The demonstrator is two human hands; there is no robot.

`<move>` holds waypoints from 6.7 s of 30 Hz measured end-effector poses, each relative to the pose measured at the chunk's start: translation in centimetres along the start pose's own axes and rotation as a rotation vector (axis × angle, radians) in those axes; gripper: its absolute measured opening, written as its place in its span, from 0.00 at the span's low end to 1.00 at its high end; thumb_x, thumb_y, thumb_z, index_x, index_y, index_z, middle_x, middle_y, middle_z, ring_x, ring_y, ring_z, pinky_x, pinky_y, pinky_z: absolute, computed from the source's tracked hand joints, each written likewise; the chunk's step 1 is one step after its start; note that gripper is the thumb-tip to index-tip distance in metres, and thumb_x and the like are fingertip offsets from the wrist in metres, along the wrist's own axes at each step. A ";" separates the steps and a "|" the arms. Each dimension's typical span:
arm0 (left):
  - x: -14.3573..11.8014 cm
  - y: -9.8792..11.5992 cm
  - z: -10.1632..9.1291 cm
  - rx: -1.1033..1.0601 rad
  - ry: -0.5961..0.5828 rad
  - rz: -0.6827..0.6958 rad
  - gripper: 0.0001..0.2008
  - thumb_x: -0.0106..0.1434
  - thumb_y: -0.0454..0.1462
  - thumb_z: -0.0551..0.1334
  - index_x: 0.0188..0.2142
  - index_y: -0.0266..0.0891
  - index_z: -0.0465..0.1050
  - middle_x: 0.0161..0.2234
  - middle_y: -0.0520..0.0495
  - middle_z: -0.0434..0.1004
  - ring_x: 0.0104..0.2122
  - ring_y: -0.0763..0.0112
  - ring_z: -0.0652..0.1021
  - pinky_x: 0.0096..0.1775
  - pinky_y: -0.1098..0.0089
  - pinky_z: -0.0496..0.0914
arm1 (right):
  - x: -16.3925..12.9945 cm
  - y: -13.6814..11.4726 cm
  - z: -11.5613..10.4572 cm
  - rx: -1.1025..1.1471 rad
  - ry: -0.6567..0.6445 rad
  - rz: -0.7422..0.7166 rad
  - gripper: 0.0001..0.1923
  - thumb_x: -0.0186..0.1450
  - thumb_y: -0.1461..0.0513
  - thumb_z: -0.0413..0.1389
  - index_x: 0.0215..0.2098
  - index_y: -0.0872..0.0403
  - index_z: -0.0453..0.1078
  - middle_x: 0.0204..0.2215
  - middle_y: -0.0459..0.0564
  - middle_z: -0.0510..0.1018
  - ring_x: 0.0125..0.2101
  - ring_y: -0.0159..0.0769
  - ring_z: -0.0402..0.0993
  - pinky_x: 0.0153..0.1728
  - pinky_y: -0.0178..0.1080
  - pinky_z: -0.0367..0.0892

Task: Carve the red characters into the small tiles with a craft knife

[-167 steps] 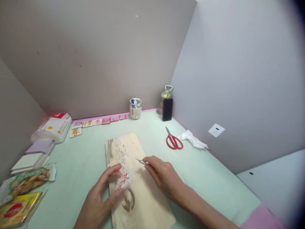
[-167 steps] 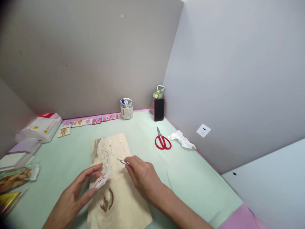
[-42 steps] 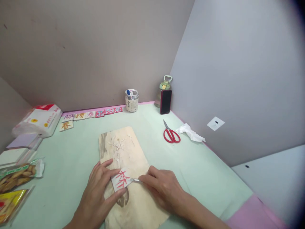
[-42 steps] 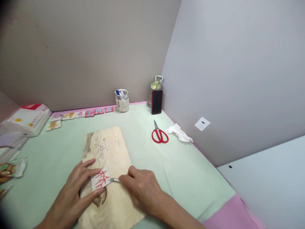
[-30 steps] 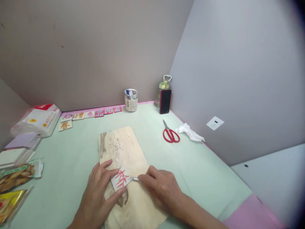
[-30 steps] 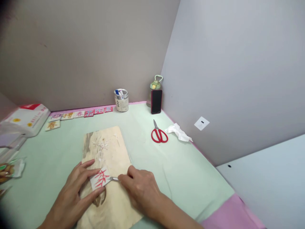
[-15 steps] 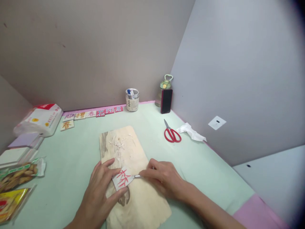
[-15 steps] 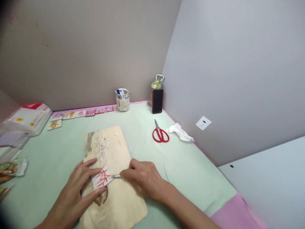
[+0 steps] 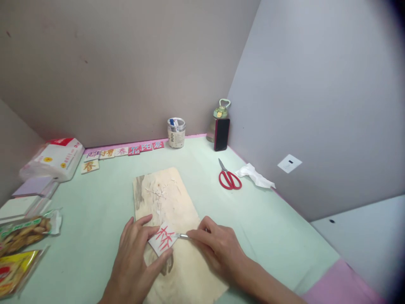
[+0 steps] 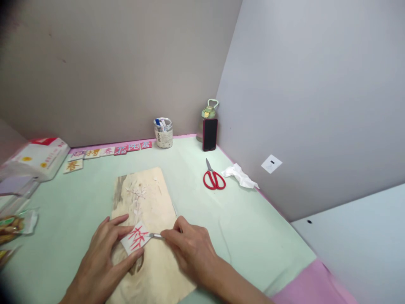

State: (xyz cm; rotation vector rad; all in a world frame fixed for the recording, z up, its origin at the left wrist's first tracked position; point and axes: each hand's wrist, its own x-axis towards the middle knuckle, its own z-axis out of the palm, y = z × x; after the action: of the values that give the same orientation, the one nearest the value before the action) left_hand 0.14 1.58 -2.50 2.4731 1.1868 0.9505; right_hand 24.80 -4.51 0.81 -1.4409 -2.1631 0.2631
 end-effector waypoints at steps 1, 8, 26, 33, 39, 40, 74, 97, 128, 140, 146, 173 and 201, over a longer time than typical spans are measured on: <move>0.0 0.0 0.0 0.001 0.002 -0.002 0.15 0.65 0.45 0.64 0.46 0.44 0.64 0.51 0.39 0.69 0.56 0.47 0.69 0.58 0.34 0.60 | -0.1 0.0 0.1 -0.009 0.007 -0.003 0.15 0.74 0.64 0.47 0.52 0.49 0.72 0.34 0.48 0.72 0.27 0.31 0.70 0.27 0.33 0.60; 0.1 0.1 0.1 0.001 0.011 -0.017 0.15 0.64 0.45 0.65 0.45 0.44 0.64 0.50 0.40 0.70 0.55 0.47 0.71 0.58 0.36 0.61 | -0.3 -0.1 0.2 -0.078 0.027 -0.022 0.15 0.73 0.65 0.47 0.50 0.49 0.73 0.33 0.48 0.73 0.24 0.30 0.68 0.25 0.33 0.58; -0.1 -0.4 0.1 -0.083 -0.043 -0.088 0.14 0.65 0.46 0.63 0.47 0.46 0.65 0.55 0.40 0.67 0.58 0.46 0.69 0.55 0.34 0.65 | 0.5 -0.1 -0.3 0.085 -0.001 0.028 0.13 0.74 0.63 0.50 0.49 0.48 0.76 0.36 0.48 0.74 0.28 0.30 0.71 0.28 0.32 0.62; -0.2 -0.3 -0.3 -0.081 -0.037 -0.066 0.15 0.65 0.45 0.64 0.48 0.47 0.66 0.53 0.41 0.69 0.57 0.47 0.70 0.57 0.35 0.64 | 0.3 0.4 -1.5 0.202 -0.078 0.064 0.13 0.74 0.62 0.50 0.50 0.49 0.76 0.37 0.49 0.75 0.32 0.31 0.73 0.32 0.33 0.66; -0.2 -0.3 -0.3 -0.088 -0.042 -0.056 0.15 0.65 0.44 0.63 0.48 0.47 0.65 0.53 0.41 0.69 0.57 0.47 0.70 0.56 0.35 0.65 | 1.7 0.9 -3.5 0.181 -0.167 -0.013 0.15 0.76 0.61 0.48 0.50 0.50 0.76 0.35 0.49 0.76 0.32 0.32 0.73 0.33 0.33 0.64; -0.2 -0.2 -0.2 -0.087 -0.044 -0.056 0.15 0.65 0.45 0.63 0.48 0.47 0.65 0.52 0.41 0.69 0.57 0.46 0.70 0.56 0.34 0.65 | 1.9 0.9 -3.7 0.161 -0.177 -0.034 0.15 0.76 0.61 0.47 0.50 0.50 0.76 0.35 0.49 0.76 0.31 0.32 0.72 0.32 0.33 0.64; 0.0 -0.5 -0.4 -0.111 -0.088 -0.044 0.15 0.66 0.46 0.63 0.49 0.47 0.65 0.54 0.42 0.67 0.58 0.48 0.68 0.58 0.37 0.62 | 11.5 3.1 -5.9 0.299 -0.852 -0.007 0.10 0.69 0.67 0.58 0.45 0.54 0.81 0.40 0.47 0.84 0.39 0.33 0.78 0.38 0.31 0.64; 0.5 -1.6 -1.3 -0.177 -0.197 0.006 0.21 0.63 0.49 0.67 0.53 0.51 0.65 0.47 0.48 0.72 0.61 0.49 0.66 0.65 0.38 0.47 | 15.3 3.6 -4.9 0.363 -1.075 -0.016 0.06 0.66 0.66 0.63 0.40 0.59 0.80 0.32 0.45 0.81 0.34 0.30 0.74 0.36 0.29 0.63; 0.5 -1.2 -1.6 -0.085 -0.182 0.065 0.18 0.64 0.44 0.65 0.52 0.50 0.65 0.47 0.48 0.73 0.61 0.52 0.67 0.65 0.40 0.51 | 0.2 -0.8 -2.2 -0.195 -0.193 -0.119 0.15 0.76 0.64 0.44 0.46 0.52 0.74 0.31 0.46 0.74 0.22 0.31 0.64 0.23 0.35 0.53; 0.6 -1.3 -1.3 -0.076 -0.155 0.070 0.17 0.64 0.43 0.65 0.51 0.50 0.66 0.47 0.48 0.74 0.61 0.51 0.68 0.64 0.39 0.52 | 0.4 -0.9 -2.0 -0.180 -0.157 -0.110 0.12 0.75 0.63 0.47 0.46 0.51 0.73 0.32 0.45 0.75 0.23 0.30 0.67 0.23 0.35 0.55; 0.5 -0.8 -1.1 -0.058 -0.125 0.066 0.16 0.64 0.43 0.65 0.50 0.48 0.65 0.46 0.47 0.74 0.59 0.51 0.69 0.64 0.39 0.53 | -0.6 -2.1 -0.6 -0.302 -0.049 -0.058 0.11 0.72 0.67 0.48 0.44 0.50 0.72 0.28 0.44 0.75 0.19 0.32 0.65 0.21 0.36 0.52; -0.1 0.2 -0.2 0.013 0.002 0.092 0.17 0.62 0.43 0.66 0.47 0.43 0.64 0.43 0.45 0.72 0.56 0.49 0.71 0.63 0.39 0.52 | 0.3 -3.4 -0.8 0.173 0.013 0.343 0.05 0.65 0.61 0.63 0.41 0.51 0.74 0.32 0.44 0.74 0.28 0.32 0.73 0.30 0.31 0.64; -0.1 0.0 -0.2 -0.036 -0.038 0.117 0.20 0.61 0.35 0.66 0.50 0.45 0.63 0.44 0.46 0.73 0.58 0.51 0.68 0.63 0.43 0.50 | 4.0 -3.6 -1.0 -0.508 -0.235 -0.386 0.07 0.68 0.72 0.51 0.35 0.56 0.65 0.30 0.49 0.71 0.22 0.37 0.66 0.21 0.39 0.55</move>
State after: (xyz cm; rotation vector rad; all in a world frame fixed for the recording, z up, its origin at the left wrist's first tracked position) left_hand -0.05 1.47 -2.42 2.5438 1.0138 0.9416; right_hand 21.24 -2.56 4.46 -1.2400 -2.7830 -0.2931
